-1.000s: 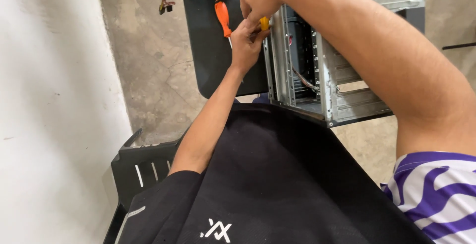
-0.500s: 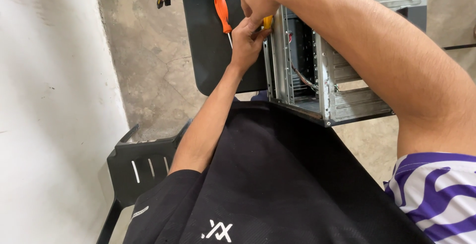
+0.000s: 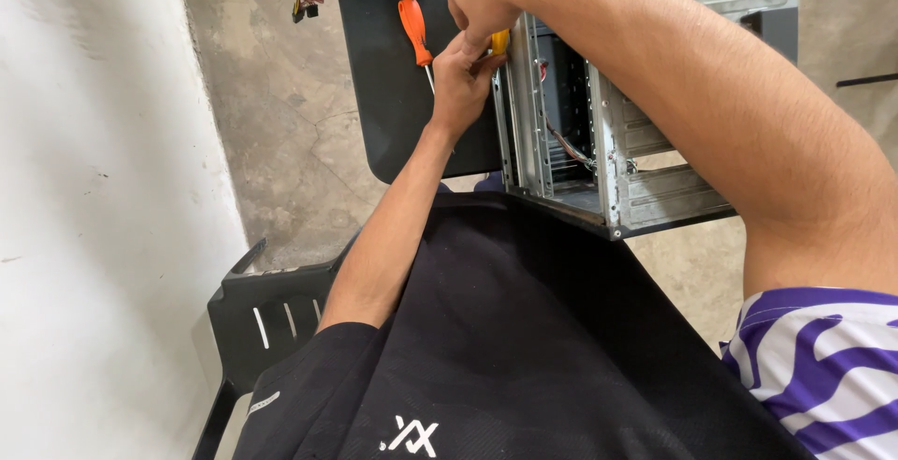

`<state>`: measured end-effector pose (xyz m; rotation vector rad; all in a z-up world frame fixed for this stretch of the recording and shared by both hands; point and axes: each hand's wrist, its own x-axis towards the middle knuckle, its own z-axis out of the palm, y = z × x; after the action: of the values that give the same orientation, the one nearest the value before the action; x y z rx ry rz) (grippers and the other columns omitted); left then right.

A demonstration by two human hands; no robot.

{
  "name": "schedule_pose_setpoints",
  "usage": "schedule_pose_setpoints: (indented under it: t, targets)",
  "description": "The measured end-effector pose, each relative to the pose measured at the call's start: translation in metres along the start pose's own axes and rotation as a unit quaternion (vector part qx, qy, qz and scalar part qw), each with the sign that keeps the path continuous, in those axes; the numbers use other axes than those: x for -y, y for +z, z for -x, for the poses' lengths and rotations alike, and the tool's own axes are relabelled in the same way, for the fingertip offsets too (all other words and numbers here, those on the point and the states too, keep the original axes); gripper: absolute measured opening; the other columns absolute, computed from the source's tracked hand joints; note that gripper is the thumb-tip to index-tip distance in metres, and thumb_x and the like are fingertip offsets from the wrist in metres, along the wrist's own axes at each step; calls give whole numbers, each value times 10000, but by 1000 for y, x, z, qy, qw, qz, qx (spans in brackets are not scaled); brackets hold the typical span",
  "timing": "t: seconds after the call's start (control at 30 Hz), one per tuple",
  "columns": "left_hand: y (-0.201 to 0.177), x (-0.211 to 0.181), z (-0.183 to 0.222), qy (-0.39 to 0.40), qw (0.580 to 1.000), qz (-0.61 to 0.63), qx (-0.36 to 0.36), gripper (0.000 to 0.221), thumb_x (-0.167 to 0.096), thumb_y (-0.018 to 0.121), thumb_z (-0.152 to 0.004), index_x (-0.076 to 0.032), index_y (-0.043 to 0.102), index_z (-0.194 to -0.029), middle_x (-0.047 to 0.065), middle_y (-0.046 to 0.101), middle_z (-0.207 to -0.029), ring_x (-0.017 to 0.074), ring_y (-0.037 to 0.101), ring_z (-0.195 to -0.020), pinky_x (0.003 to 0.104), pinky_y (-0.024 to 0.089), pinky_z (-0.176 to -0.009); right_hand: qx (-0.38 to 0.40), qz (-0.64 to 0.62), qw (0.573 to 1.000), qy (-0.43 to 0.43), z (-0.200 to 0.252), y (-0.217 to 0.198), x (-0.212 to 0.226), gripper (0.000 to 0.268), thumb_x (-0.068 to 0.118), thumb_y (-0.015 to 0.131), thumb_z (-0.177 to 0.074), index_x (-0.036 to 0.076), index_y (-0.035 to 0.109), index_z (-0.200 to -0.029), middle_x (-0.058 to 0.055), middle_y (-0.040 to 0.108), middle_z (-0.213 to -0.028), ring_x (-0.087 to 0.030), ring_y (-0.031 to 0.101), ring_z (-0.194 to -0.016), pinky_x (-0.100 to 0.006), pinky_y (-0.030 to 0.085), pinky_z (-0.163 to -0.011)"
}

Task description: The person is using various screwdrivers to install or remove components from a computer tower, including rotating the case to access different sides.

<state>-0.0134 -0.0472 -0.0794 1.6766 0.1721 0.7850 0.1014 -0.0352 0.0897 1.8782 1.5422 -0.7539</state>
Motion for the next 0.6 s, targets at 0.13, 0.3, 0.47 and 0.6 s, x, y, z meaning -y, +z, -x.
schedule_pose_setpoints:
  t: [0.13,0.3,0.47,0.6]
  targets:
    - [1,-2,-1,-8,1000,13,-3,160,69,703,-903,-21,685,-1035,66,601,-912,184,593,-814,287,582,-661,-7,-2,1000,-20,-6,7,-2,397,392,706,-980,15,830,-992,-104,760,-871,-234,679,-792,-351,517,-770]
    - [0,-4,0,-12,1000,18,-2,119,56,696,-917,-26,671,-1000,51,546,-865,160,521,-746,276,503,-612,-4,6,1000,-10,-9,8,-3,392,426,718,-943,56,845,-963,-75,766,-864,-228,677,-791,-365,511,-745]
    - [-2,-6,-2,-8,1000,0,8,131,53,694,-921,-18,661,-1026,71,575,-883,186,561,-785,304,521,-650,-3,9,1000,-2,-7,6,-2,370,439,735,-921,91,842,-986,-59,776,-877,-216,688,-811,-353,526,-762]
    - [-4,-18,-2,9,999,-49,-6,141,-45,724,-899,-58,606,-975,68,626,-849,197,576,-737,324,492,-641,28,-7,1000,8,-5,2,2,327,371,737,-948,89,806,-1100,-96,797,-923,-228,735,-826,-336,539,-797]
